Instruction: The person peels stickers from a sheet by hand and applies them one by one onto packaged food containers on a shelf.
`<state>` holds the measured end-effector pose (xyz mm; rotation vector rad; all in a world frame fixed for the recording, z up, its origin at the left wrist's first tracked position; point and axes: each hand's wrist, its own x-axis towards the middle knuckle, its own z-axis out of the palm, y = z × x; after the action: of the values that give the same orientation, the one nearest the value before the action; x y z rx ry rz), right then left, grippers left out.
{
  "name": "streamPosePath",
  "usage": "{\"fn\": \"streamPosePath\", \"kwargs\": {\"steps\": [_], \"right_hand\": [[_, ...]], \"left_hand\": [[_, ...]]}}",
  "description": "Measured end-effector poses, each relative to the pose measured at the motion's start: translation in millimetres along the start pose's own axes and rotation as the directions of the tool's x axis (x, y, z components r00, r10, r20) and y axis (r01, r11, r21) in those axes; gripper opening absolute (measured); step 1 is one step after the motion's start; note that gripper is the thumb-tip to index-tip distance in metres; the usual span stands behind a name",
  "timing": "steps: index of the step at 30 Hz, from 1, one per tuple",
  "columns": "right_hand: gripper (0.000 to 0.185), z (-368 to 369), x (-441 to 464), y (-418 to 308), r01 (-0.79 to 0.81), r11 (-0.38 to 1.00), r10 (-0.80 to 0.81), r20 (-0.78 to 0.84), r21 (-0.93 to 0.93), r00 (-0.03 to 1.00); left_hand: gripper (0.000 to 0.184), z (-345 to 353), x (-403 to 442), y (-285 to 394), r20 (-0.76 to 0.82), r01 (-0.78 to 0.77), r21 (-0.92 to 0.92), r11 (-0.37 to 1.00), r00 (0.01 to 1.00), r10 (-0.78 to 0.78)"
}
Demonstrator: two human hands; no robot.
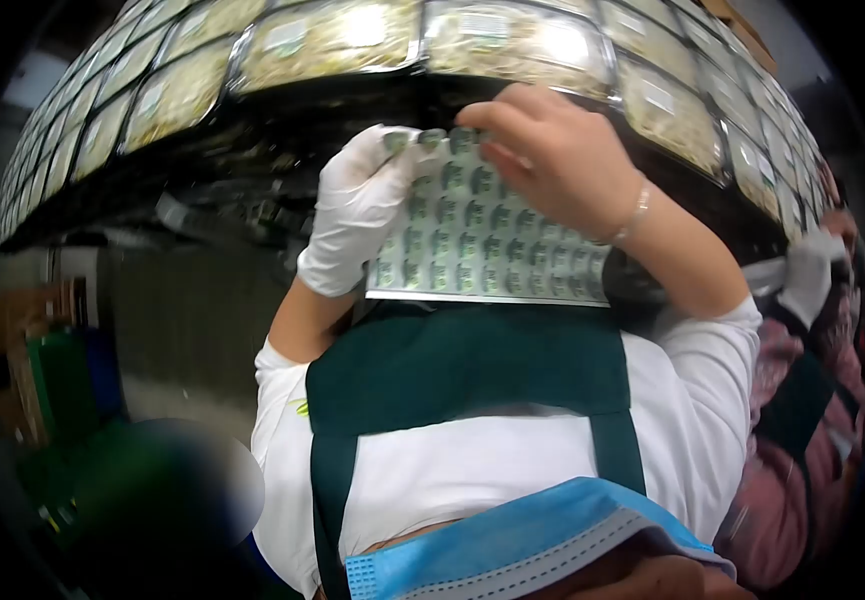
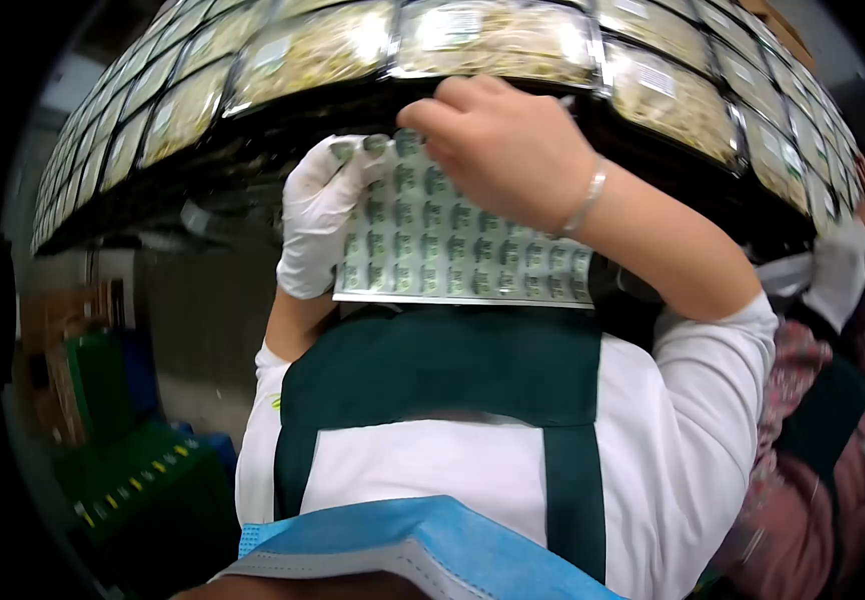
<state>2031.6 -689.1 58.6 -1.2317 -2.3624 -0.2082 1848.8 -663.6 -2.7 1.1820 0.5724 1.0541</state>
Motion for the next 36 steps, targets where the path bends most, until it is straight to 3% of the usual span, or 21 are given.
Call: {"fn": "streamPosePath", "kwargs": {"steps": [5,8,9,10,11,13,15,16,17,18,19,21,22,23,26,27,28,29,31,34,36], "right_hand": [[0.014,7.3,-21.4,2.9,0.045,0.994,-0.063,-0.182,-0.101,0.981],[0.017,-11.0,-33.5,30.4,-0.009,0.999,0.023,-0.273,0.051,0.962],[0.015,-22.2,-25.2,42.3,-0.286,0.886,0.379,-0.215,0.366,0.9],[0.011,-35.0,-24.4,91.2,-0.385,0.748,0.53,-0.138,0.54,0.836],[0.023,-44.5,-24.7,136.3,-0.625,0.651,0.716,-0.075,0.431,0.694],[0.021,-42.3,-22.3,196.7,-0.797,0.414,0.899,-0.057,0.441,0.435],[0.02,-19.7,-28.2,231.7,-0.868,0.383,0.922,-0.069,0.316,0.382],[0.017,-1.8,-37.7,254.6,-0.722,0.244,0.929,0.056,0.648,0.365],[0.022,12.3,-55.6,295.3,-0.564,0.136,0.789,0.256,0.814,0.559],[0.027,1.8,-41.8,266.4,-0.822,0.463,0.848,0.103,0.333,0.52],[0.031,-14.3,-23.8,230.7,-0.803,0.515,0.83,-0.06,-0.3,0.555],[0.046,-17.6,-17.0,240.9,-0.781,0.415,0.894,0.048,-0.466,0.446],[0.058,-26.7,-22.7,249.1,-0.761,0.406,0.908,0.129,-0.506,0.399],[0.055,-32.0,-34.5,252.5,-0.812,0.287,0.927,-0.066,-0.509,0.369],[0.044,-58.5,-88.8,293.6,-0.732,0.359,0.912,0.05,-0.579,0.407],[0.038,-61.7,-107.0,276.2,-0.843,0.499,0.862,0.013,-0.2,0.508],[0.033,-67.6,-127.5,253.4,-0.787,0.583,0.81,-0.071,0.201,0.582],[0.026,-73.6,-104.7,183.6,-0.783,0.571,0.818,-0.086,0.246,0.569],[0.027,-56.7,-102.0,144.9,-0.753,0.608,0.794,-0.192,0.25,0.577],[0.019,-42.0,-88.8,122.4,-0.813,0.569,0.777,-0.242,-0.123,0.581],[0.025,-36.0,-90.0,126.4,-0.737,0.576,0.698,-0.258,-0.352,0.669]], "left_hand": [[0.01,16.5,5.9,1.0,-0.024,0.208,-0.1,0.973,0.977,-0.211],[0.007,17.4,13.7,-13.2,-0.064,0.252,-0.174,0.952,0.962,-0.266],[0.007,4.4,14.5,-13.8,-0.063,0.254,-0.177,0.951,0.961,-0.269],[0.006,2.5,14.0,-16.0,-0.067,0.266,-0.164,0.95,0.958,-0.28],[0.006,2.6,13.6,-18.2,-0.071,0.278,-0.152,0.948,0.954,-0.291],[0.005,6.3,11.3,-16.1,-0.085,0.305,-0.124,0.944,0.945,-0.317],[0.005,5.2,12.4,-19.1,-0.094,0.309,-0.092,0.947,0.944,-0.317],[0.005,6.3,12.2,-20.0,-0.107,0.287,-0.096,0.953,0.949,-0.297],[0.005,5.4,12.2,-21.6,-0.106,0.283,-0.094,0.955,0.95,-0.292],[0.005,3.7,11.3,-22.6,-0.133,0.288,-0.104,0.952,0.944,-0.301],[0.004,1.7,10.1,-23.8,-0.159,0.295,-0.115,0.949,0.937,-0.31],[0.004,-5.1,7.5,-26.6,-0.136,0.286,-0.102,0.953,0.945,-0.298],[0.004,-6.3,5.6,-26.9,-0.137,0.281,-0.117,0.952,0.945,-0.296],[0.005,-6.0,3.9,-26.5,-0.133,0.274,-0.131,0.953,0.948,-0.29],[0.006,-5.6,2.6,-29.2,-0.196,0.265,-0.124,0.956,0.938,-0.285],[0.006,-4.9,1.8,-29.4,-0.2,0.258,-0.13,0.957,0.939,-0.28],[0.006,-7.4,1.8,-32.0,-0.182,0.262,-0.15,0.953,0.94,-0.287],[0.006,-9.4,2.0,-35.1,-0.167,0.263,-0.173,0.949,0.942,-0.292],[0.006,-8.4,3.1,-36.3,-0.124,0.249,-0.195,0.949,0.953,-0.276],[0.004,-11.6,2.9,-30.6,-0.099,0.235,-0.072,0.969,0.965,-0.241],[0.004,-9.8,-0.9,-21.9,-0.136,0.238,-0.046,0.97,0.961,-0.242]]}}
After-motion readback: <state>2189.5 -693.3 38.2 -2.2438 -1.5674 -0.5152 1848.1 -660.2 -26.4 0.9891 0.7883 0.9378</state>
